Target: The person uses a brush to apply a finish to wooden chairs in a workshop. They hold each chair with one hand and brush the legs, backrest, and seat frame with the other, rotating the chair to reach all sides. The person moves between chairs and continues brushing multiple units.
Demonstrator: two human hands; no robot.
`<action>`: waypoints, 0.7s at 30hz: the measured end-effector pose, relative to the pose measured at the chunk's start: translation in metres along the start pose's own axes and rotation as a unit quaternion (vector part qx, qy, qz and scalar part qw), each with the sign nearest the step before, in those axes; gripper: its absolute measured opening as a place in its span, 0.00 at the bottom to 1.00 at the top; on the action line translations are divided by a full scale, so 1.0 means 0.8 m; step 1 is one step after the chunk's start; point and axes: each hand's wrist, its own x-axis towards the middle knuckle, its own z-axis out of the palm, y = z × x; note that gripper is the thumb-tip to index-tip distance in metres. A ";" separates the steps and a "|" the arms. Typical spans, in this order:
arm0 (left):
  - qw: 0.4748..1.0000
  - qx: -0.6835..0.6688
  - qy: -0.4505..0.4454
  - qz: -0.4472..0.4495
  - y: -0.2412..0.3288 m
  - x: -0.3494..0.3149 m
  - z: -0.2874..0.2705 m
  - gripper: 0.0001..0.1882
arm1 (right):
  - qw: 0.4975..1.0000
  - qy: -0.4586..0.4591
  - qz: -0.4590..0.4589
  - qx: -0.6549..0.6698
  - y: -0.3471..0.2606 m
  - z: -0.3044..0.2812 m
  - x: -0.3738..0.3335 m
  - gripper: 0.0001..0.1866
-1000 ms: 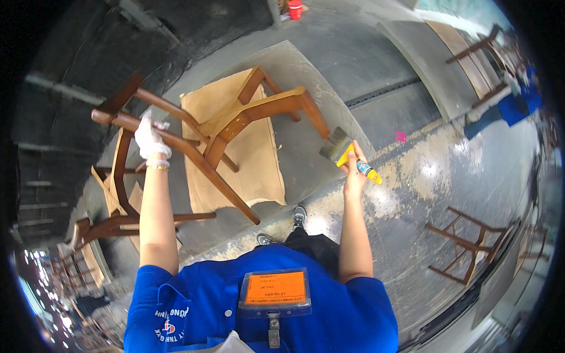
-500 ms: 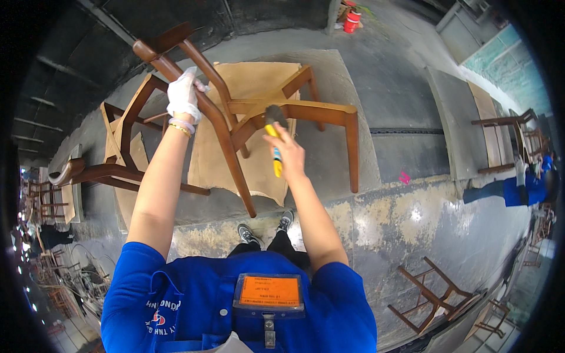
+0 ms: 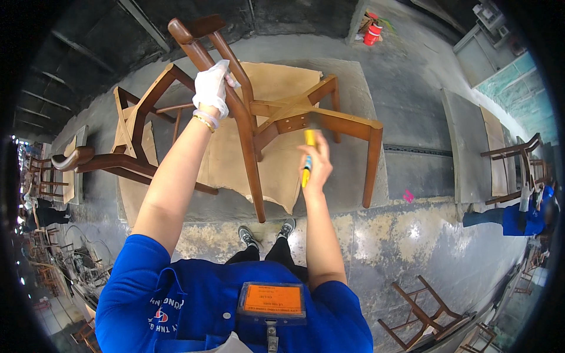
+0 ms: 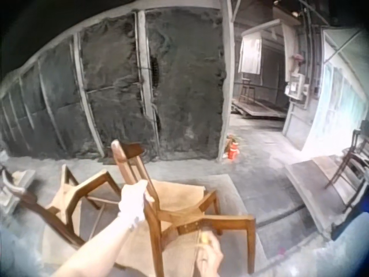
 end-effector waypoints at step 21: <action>0.999 0.015 -0.029 -0.039 -0.005 -0.020 0.001 0.18 | 0.889 -0.081 0.135 0.430 -0.074 0.014 -0.033 0.08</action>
